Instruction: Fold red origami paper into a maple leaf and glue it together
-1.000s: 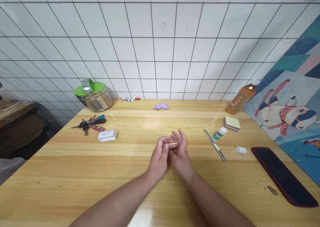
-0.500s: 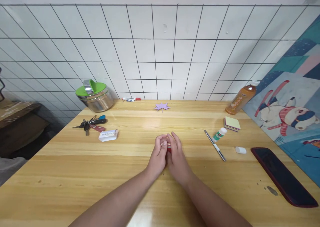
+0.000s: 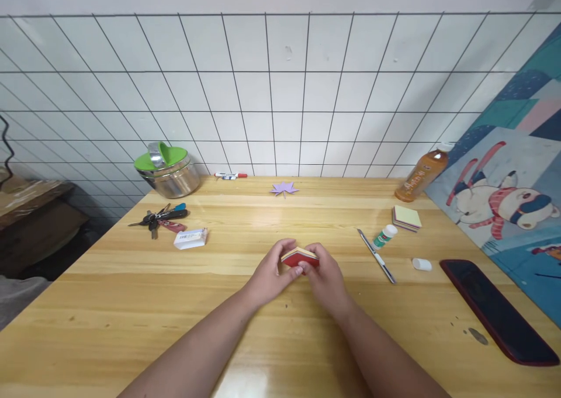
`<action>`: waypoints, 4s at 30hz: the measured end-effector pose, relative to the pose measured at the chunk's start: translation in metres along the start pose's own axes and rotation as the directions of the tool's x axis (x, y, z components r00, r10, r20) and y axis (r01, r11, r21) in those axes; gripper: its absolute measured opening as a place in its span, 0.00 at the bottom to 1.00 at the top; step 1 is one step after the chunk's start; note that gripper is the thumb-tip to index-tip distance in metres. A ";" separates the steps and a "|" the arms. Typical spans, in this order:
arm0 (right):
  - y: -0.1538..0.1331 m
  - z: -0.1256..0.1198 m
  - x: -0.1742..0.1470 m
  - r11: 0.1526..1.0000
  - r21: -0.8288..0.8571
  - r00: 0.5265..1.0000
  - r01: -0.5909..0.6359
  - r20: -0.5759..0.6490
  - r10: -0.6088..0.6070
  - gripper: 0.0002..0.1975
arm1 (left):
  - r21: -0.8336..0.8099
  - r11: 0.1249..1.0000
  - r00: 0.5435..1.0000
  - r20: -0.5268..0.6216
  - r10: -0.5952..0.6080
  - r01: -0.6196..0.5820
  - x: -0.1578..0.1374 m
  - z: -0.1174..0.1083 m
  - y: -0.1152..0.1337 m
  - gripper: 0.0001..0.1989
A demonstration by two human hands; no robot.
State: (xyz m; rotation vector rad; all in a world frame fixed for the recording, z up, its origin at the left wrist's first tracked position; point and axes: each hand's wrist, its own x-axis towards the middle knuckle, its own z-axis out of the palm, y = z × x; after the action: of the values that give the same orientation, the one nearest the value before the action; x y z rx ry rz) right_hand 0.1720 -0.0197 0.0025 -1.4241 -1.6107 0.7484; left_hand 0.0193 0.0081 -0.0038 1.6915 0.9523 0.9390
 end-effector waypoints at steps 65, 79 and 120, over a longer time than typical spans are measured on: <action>0.014 0.009 0.002 0.899 -0.437 0.997 0.017 0.078 0.019 0.27 | 0.024 0.999 0.984 -0.174 -0.038 0.043 0.006 -0.006 -0.011 0.06; 0.006 0.021 -0.001 0.882 -0.468 0.993 -0.058 0.067 0.101 0.27 | 0.390 0.918 0.981 -0.138 0.138 -0.074 0.006 0.012 -0.014 0.16; 0.001 -0.006 0.012 0.975 0.197 0.995 -0.104 0.025 0.101 0.08 | 0.167 0.986 0.962 -0.269 0.048 -0.003 0.000 0.005 0.003 0.09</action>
State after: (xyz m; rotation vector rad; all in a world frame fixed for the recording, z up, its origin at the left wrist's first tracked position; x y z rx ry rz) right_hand 0.1775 -0.0084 0.0063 -1.3669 -1.4376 0.9544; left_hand 0.0245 0.0051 -0.0023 1.7439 1.2210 1.1585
